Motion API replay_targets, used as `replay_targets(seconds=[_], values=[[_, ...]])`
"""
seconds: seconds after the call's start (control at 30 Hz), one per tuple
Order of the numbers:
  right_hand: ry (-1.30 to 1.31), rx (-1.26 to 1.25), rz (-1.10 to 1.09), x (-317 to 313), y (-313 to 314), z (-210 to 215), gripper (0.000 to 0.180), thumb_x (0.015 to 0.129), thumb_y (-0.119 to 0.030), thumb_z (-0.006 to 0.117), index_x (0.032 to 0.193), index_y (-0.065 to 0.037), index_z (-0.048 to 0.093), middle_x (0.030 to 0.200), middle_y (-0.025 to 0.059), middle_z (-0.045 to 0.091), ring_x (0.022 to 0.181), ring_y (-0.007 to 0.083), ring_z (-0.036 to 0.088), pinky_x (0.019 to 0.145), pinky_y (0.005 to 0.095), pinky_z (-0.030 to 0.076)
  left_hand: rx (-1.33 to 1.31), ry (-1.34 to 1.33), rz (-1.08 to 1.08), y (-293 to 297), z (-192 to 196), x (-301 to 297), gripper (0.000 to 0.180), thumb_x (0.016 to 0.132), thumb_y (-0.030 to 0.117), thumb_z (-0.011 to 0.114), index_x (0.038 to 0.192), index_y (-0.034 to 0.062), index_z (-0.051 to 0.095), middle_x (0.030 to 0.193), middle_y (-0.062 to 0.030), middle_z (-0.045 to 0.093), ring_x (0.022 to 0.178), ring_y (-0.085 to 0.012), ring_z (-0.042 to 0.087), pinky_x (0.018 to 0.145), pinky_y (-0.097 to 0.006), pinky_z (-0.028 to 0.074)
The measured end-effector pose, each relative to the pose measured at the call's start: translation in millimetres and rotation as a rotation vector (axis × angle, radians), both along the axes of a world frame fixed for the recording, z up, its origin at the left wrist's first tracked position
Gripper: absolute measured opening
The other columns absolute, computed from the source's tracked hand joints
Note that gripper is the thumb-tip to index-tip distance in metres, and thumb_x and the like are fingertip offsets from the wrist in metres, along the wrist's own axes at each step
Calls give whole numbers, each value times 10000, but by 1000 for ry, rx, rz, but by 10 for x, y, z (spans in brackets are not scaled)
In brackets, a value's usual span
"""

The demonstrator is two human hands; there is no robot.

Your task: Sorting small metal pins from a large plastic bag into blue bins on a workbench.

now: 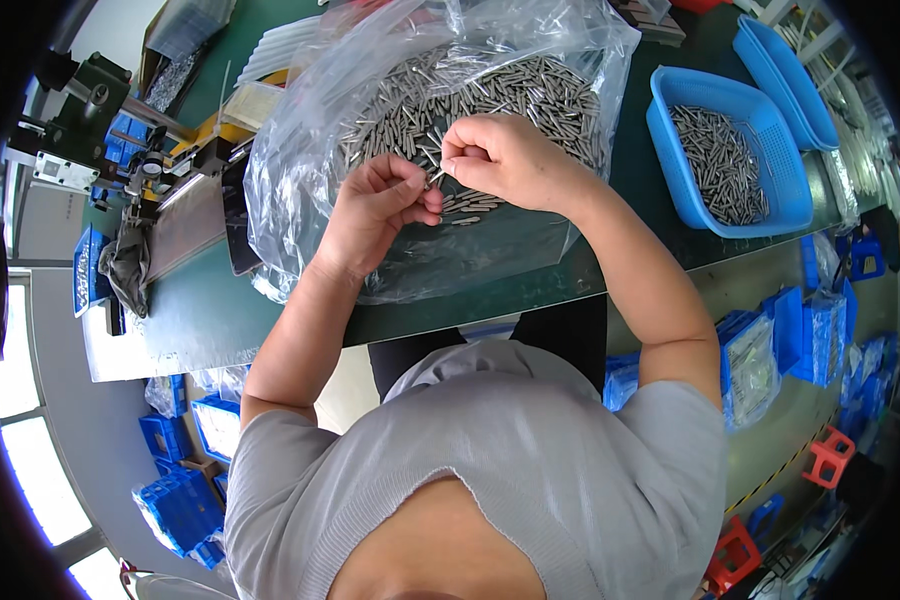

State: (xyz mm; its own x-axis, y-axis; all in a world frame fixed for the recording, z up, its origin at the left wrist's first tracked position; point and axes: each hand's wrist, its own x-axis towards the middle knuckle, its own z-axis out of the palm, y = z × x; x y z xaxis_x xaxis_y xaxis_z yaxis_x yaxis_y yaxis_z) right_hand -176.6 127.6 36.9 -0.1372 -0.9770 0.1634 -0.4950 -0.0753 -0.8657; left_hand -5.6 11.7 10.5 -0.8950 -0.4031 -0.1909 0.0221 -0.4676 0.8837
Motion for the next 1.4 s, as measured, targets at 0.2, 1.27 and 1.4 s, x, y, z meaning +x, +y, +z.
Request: replay_targets(seconds=[0.2,1.27,1.4], values=[[4,3,50,102,-14,-42,77,815,-73,600,813,-14,551,695,3,513,634,65,461,567,226,390,21,38,12,30,-7,0,95,875,56,556,910,-25,521,808,-132,622,756,-205,638,690,-319,549],[778,-43,12,191,-39,-201,123,784,-167,596,766,-50,561,790,88,602,697,279,611,612,393,492,122,147,184,-99,-9,27,74,870,43,524,893,-27,529,809,-154,625,705,-214,631,665,-316,541],[521,-114,12,43,-35,-243,94,790,-114,600,819,-29,571,741,112,592,633,262,589,562,349,460,58,78,129,-75,-4,13,89,896,72,503,913,-8,538,824,-139,622,731,-204,621,687,-312,528]])
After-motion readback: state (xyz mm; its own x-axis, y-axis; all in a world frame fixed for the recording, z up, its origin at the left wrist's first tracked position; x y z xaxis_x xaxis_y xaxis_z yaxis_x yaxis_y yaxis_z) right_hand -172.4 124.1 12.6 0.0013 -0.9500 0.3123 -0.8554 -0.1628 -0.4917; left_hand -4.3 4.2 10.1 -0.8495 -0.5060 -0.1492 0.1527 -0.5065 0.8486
